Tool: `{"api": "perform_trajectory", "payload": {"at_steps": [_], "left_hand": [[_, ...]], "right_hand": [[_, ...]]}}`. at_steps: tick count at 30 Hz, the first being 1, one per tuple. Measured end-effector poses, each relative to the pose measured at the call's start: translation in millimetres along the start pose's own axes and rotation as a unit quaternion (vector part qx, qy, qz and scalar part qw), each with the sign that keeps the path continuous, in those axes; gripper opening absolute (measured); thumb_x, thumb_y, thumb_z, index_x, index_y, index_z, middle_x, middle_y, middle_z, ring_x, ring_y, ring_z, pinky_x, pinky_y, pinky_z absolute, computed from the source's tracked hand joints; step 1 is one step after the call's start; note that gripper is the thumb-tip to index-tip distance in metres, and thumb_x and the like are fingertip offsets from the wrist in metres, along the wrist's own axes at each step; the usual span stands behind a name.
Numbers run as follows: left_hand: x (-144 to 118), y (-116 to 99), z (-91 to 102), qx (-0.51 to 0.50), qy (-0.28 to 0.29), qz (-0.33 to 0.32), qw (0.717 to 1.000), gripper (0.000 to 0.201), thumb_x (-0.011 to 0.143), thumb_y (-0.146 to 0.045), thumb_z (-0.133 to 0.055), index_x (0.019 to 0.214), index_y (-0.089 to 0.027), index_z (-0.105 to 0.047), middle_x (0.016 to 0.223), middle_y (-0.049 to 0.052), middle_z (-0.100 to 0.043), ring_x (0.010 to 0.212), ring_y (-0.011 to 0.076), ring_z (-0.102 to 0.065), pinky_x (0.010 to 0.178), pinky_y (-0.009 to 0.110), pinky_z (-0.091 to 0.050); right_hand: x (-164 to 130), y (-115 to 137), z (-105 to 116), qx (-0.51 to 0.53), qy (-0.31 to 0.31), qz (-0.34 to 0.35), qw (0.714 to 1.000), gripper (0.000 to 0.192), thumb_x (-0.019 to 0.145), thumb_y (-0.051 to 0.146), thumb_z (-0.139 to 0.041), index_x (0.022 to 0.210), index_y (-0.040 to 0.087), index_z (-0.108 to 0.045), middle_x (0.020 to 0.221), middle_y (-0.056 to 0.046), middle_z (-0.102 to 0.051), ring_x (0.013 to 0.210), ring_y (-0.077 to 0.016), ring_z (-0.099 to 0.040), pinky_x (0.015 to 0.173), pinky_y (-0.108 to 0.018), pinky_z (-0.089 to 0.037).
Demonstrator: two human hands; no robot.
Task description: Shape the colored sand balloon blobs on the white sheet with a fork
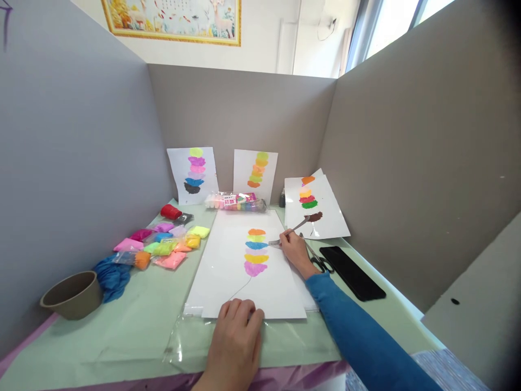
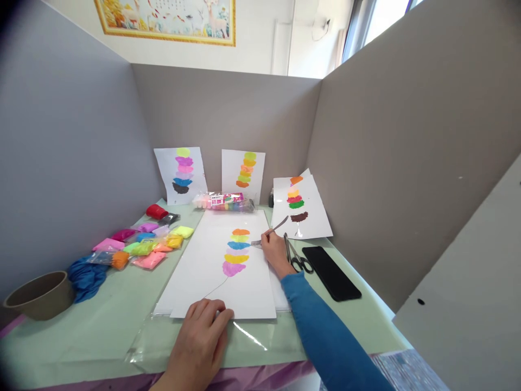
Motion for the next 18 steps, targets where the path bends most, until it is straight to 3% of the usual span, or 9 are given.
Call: {"api": "perform_trajectory", "payload": {"at_steps": [9,18], "left_hand": [[-1.2,0.4,-1.1,-0.008,0.004,0.001,1.0,0.033,0.076,0.001,-0.042,0.095,-0.019,-0.06,0.09,0.006,-0.055,0.084,0.0225,-0.047,0.077,0.039,-0.037],[-0.1,0.4,-0.7,-0.01,0.01,0.006,1.0,0.032,0.077,0.001,-0.043,0.095,-0.02,-0.06,0.091,0.006,-0.055,0.084,0.0225,-0.047,0.078,0.039,-0.038]], "right_hand": [[-3.9,4.5,4.1,0.051,0.002,0.01,0.999,0.014,0.083,0.028,-0.046,0.074,0.022,-0.055,0.063,-0.001,-0.067,0.066,-0.0169,-0.062,0.064,-0.024,-0.04],[-3.7,3.9,-0.6,0.023,0.014,0.043,0.999,0.015,0.083,0.029,-0.045,0.075,0.022,-0.055,0.062,-0.001,-0.065,0.063,-0.0172,-0.06,0.062,-0.025,-0.039]]}}
Point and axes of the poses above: each hand's wrist, its own x-axis towards the middle knuckle, its own z-axis out of the back of the hand, y = z × x, the point moved 3 cm from there along x, towards the middle knuckle
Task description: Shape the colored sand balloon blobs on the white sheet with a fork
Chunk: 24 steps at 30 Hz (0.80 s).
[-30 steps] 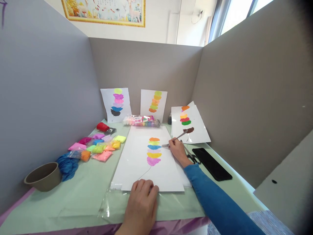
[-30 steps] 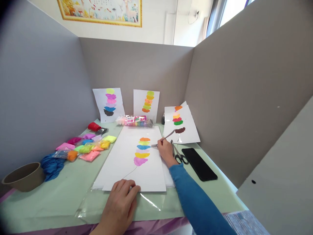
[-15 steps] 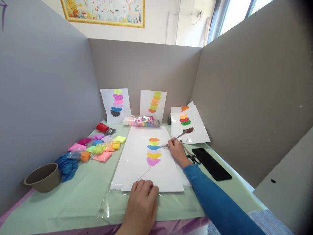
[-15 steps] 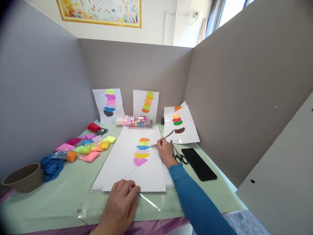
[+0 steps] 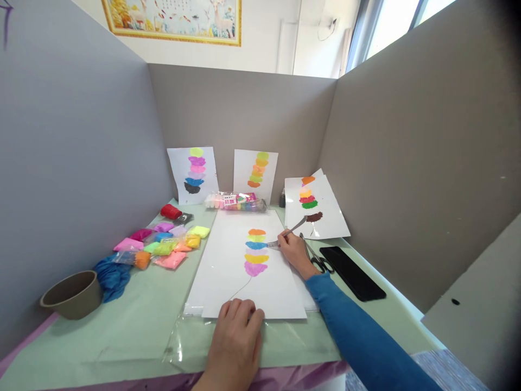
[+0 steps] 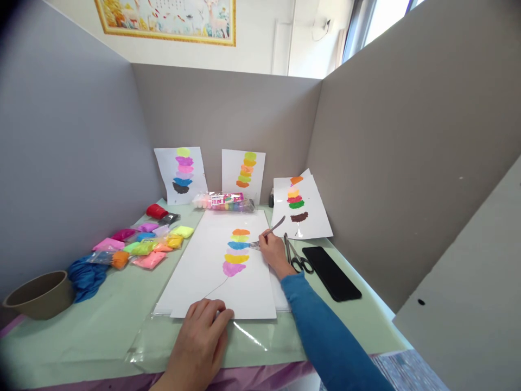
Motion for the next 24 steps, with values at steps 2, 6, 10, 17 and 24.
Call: {"api": "perform_trajectory", "payload": {"at_steps": [2,6,10,17,24], "left_hand": [[-0.2,0.1,0.0,0.001,0.001,0.0,1.0,0.033,0.076,0.001,-0.043,0.095,-0.02,-0.059,0.09,0.006,-0.055,0.084,0.0225,-0.047,0.078,0.039,-0.037],[-0.7,0.2,-0.3,0.002,0.002,-0.001,1.0,0.032,0.076,0.001,-0.043,0.095,-0.02,-0.059,0.091,0.006,-0.055,0.084,0.0225,-0.047,0.078,0.039,-0.037],[-0.4,-0.1,-0.3,0.001,0.006,0.0,1.0,0.033,0.076,0.001,-0.043,0.096,-0.02,-0.059,0.091,0.006,-0.055,0.085,0.0226,-0.047,0.078,0.039,-0.037],[1.1,-0.5,0.5,0.007,-0.002,-0.004,1.0,0.025,0.083,-0.003,-0.044,0.093,-0.02,-0.06,0.09,0.006,-0.056,0.083,0.0221,-0.049,0.077,0.038,-0.038],[3.1,-2.7,5.6,0.006,-0.007,-0.003,1.0,0.017,0.091,-0.017,-0.048,0.098,-0.021,-0.062,0.086,0.005,-0.056,0.081,0.0217,-0.05,0.075,0.038,-0.039]], "right_hand": [[0.0,-0.6,-0.2,-0.002,-0.001,0.004,1.0,0.015,0.083,0.029,-0.045,0.075,0.022,-0.055,0.062,-0.001,-0.065,0.062,-0.0172,-0.06,0.062,-0.025,-0.038],[-1.2,0.6,1.2,0.02,-0.005,0.009,1.0,0.018,0.084,0.033,-0.044,0.074,0.022,-0.055,0.063,-0.001,-0.065,0.061,-0.0172,-0.06,0.061,-0.025,-0.038],[-2.2,1.8,-0.9,0.039,0.01,0.021,0.999,0.019,0.084,0.035,-0.044,0.075,0.022,-0.055,0.063,-0.001,-0.065,0.06,-0.0179,-0.059,0.059,-0.025,-0.038],[-2.7,4.6,1.4,0.061,0.002,0.024,0.998,0.019,0.082,0.037,-0.046,0.075,0.022,-0.055,0.062,-0.001,-0.064,0.059,-0.0175,-0.059,0.059,-0.026,-0.04],[-2.3,8.6,6.7,0.216,0.024,-0.055,0.975,0.023,0.081,0.042,-0.051,0.076,0.02,-0.054,0.063,0.001,-0.064,0.044,-0.0109,-0.049,0.049,-0.024,-0.04]]}}
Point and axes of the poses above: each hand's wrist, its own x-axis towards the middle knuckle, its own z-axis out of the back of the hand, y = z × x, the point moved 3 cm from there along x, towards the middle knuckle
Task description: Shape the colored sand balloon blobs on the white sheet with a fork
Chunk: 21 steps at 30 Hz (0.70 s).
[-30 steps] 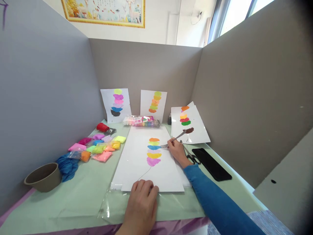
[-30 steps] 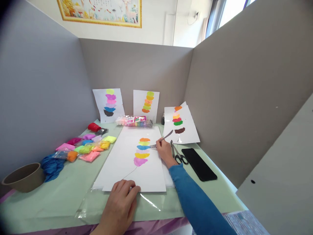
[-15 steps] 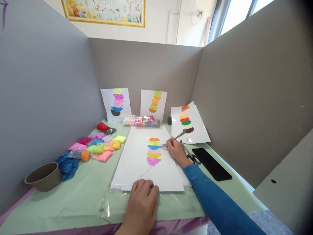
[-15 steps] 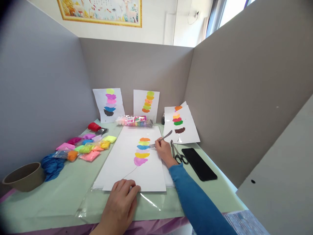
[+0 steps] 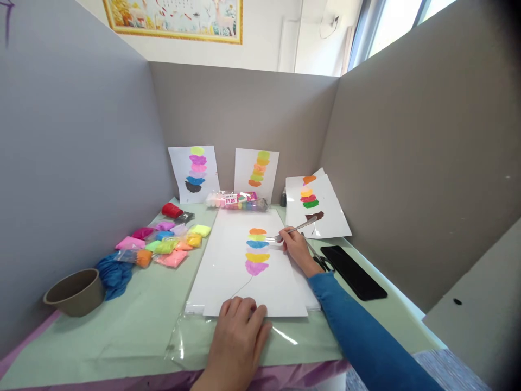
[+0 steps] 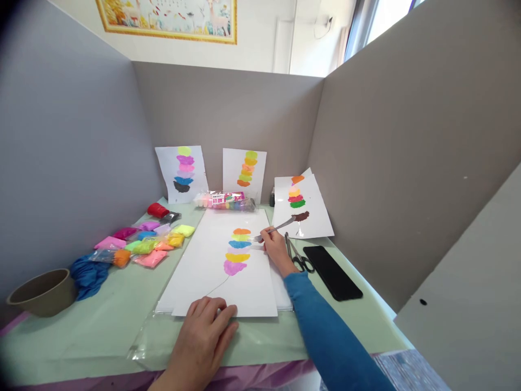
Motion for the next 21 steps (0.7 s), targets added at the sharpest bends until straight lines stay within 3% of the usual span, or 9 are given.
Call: {"api": "perform_trajectory", "payload": {"at_steps": [7,12,21], "left_hand": [[-0.7,0.2,-0.3,-0.001,0.02,0.013,1.0,0.014,0.086,-0.022,-0.058,0.099,-0.023,-0.063,0.089,0.004,-0.057,0.083,0.0217,-0.05,0.076,0.038,-0.04],[-0.6,-0.7,0.8,0.0,0.036,0.022,0.999,0.016,0.084,-0.022,-0.061,0.1,-0.022,-0.063,0.091,0.005,-0.058,0.085,0.0217,-0.051,0.079,0.039,-0.041],[5.5,-5.1,4.1,0.045,0.109,0.027,0.993,0.011,0.088,-0.026,-0.059,0.097,-0.023,-0.064,0.09,0.004,-0.06,0.084,0.0218,-0.053,0.078,0.04,-0.042]], "right_hand": [[4.5,-1.8,-1.4,0.128,0.046,-0.062,0.989,0.029,0.078,0.046,-0.056,0.084,0.017,-0.057,0.069,-0.002,-0.066,0.045,-0.0087,-0.05,0.039,-0.019,-0.029],[1.0,2.5,0.2,0.175,0.064,-0.085,0.979,0.028,0.069,0.039,-0.067,0.079,0.018,-0.052,0.065,-0.001,-0.063,0.047,-0.0083,-0.048,0.039,-0.019,-0.029],[-4.9,0.5,0.5,0.064,0.057,-0.056,0.995,0.015,0.069,0.03,-0.056,0.079,0.02,-0.05,0.048,0.007,-0.05,0.04,-0.0095,-0.043,0.041,-0.021,-0.031]]}}
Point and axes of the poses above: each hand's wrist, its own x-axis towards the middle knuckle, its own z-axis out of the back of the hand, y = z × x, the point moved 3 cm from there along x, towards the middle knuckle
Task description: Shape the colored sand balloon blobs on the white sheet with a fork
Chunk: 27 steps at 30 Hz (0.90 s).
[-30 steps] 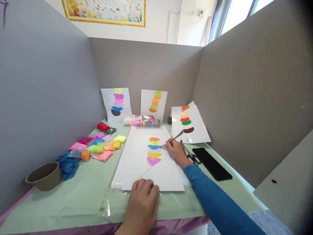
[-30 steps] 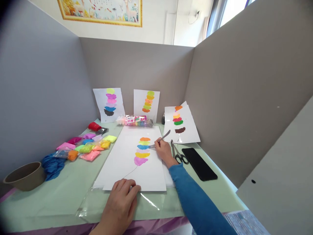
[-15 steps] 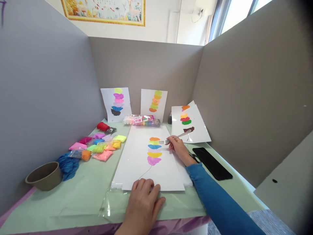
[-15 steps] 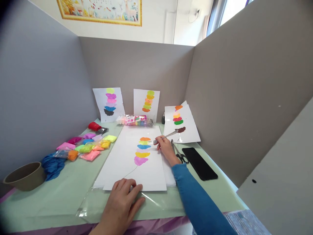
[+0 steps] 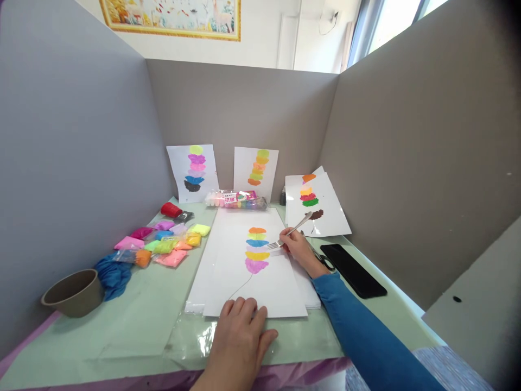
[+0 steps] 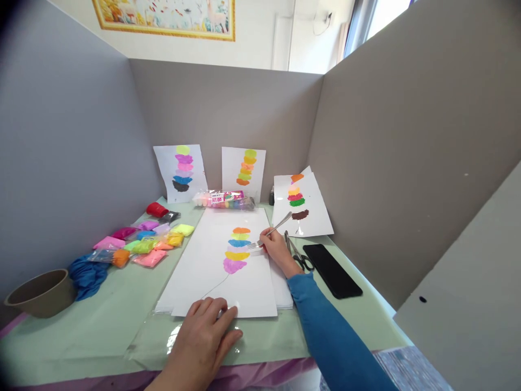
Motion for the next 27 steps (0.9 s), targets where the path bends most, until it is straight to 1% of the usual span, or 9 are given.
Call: {"api": "perform_trajectory", "payload": {"at_steps": [4,7,9,12,14,17,21,24,27], "left_hand": [[1.1,-3.1,3.3,0.022,0.025,0.0,0.999,0.014,0.088,-0.033,-0.061,0.096,-0.023,-0.065,0.092,0.004,-0.062,0.088,0.0229,-0.056,0.083,0.043,-0.042],[-1.3,-5.5,6.2,0.028,0.029,-0.011,0.999,0.02,0.088,-0.039,-0.06,0.097,-0.022,-0.065,0.092,0.005,-0.063,0.093,0.0248,-0.057,0.091,0.049,-0.039],[-2.9,-6.5,8.0,0.028,0.028,-0.018,0.999,0.021,0.088,-0.039,-0.059,0.098,-0.022,-0.065,0.093,0.005,-0.063,0.093,0.0253,-0.057,0.094,0.05,-0.037],[-2.1,-6.2,10.5,0.018,0.012,-0.01,1.0,0.018,0.089,-0.031,-0.058,0.103,-0.021,-0.063,0.098,0.006,-0.063,0.093,0.0245,-0.056,0.091,0.047,-0.039],[0.4,-5.0,10.9,0.015,0.001,0.004,1.0,0.016,0.088,-0.023,-0.057,0.103,-0.021,-0.062,0.101,0.006,-0.062,0.093,0.024,-0.055,0.088,0.044,-0.041],[5.2,-3.4,7.6,0.018,0.006,0.016,1.0,0.015,0.085,-0.016,-0.057,0.099,-0.021,-0.061,0.1,0.005,-0.061,0.092,0.0233,-0.054,0.083,0.04,-0.042],[11.1,-2.3,1.5,0.037,0.006,0.009,0.999,0.015,0.084,-0.014,-0.058,0.097,-0.022,-0.061,0.095,0.003,-0.061,0.09,0.0224,-0.053,0.079,0.038,-0.041],[15.1,-1.2,-1.3,0.057,-0.003,-0.001,0.998,0.011,0.087,-0.014,-0.055,0.093,-0.022,-0.061,0.091,0.003,-0.061,0.085,0.0212,-0.053,0.075,0.036,-0.039],[18.0,0.0,-1.7,0.067,-0.009,-0.004,0.998,0.01,0.089,-0.016,-0.053,0.088,-0.022,-0.061,0.088,0.003,-0.06,0.082,0.0208,-0.052,0.073,0.036,-0.037]], "right_hand": [[-4.6,0.0,-1.2,-0.051,0.012,0.02,0.998,0.012,0.071,0.029,-0.053,0.079,0.02,-0.052,0.048,0.008,-0.049,0.041,-0.0102,-0.044,0.044,-0.022,-0.033],[-5.6,-0.7,0.8,-0.069,-0.005,0.031,0.997,0.011,0.072,0.029,-0.053,0.079,0.02,-0.053,0.05,0.008,-0.049,0.044,-0.0108,-0.046,0.046,-0.023,-0.035],[-5.4,-1.3,2.3,-0.064,-0.02,0.041,0.997,0.012,0.073,0.031,-0.054,0.08,0.02,-0.053,0.051,0.007,-0.05,0.044,-0.0108,-0.046,0.047,-0.023,-0.035],[-5.0,-1.3,2.1,-0.041,-0.026,0.054,0.997,0.017,0.076,0.036,-0.054,0.082,0.02,-0.053,0.054,0.006,-0.054,0.044,-0.0103,-0.045,0.046,-0.023,-0.034],[-5.9,0.0,-0.4,-0.033,-0.014,0.064,0.997,0.02,0.077,0.039,-0.055,0.082,0.02,-0.053,0.055,0.005,-0.055,0.044,-0.0103,-0.045,0.046,-0.023,-0.034],[-8.9,3.4,-5.1,-0.033,0.009,0.071,0.997,0.024,0.078,0.043,-0.055,0.081,0.02,-0.052,0.053,0.005,-0.054,0.044,-0.0105,-0.044,0.045,-0.023,-0.034],[-12.5,7.1,-8.7,-0.047,0.03,0.062,0.996,0.027,0.08,0.047,-0.052,0.078,0.02,-0.05,0.053,0.003,-0.057,0.042,-0.0104,-0.043,0.045,-0.023,-0.035],[-13.3,7.6,-8.1,-0.045,0.026,0.051,0.997,0.027,0.08,0.048,-0.052,0.078,0.021,-0.05,0.055,0.002,-0.06,0.042,-0.0107,-0.044,0.044,-0.023,-0.035],[-13.9,7.5,-6.5,-0.039,0.014,0.041,0.998,0.024,0.079,0.044,-0.053,0.073,0.021,-0.049,0.05,0.003,-0.056,0.042,-0.0112,-0.047,0.044,-0.023,-0.036]]}}
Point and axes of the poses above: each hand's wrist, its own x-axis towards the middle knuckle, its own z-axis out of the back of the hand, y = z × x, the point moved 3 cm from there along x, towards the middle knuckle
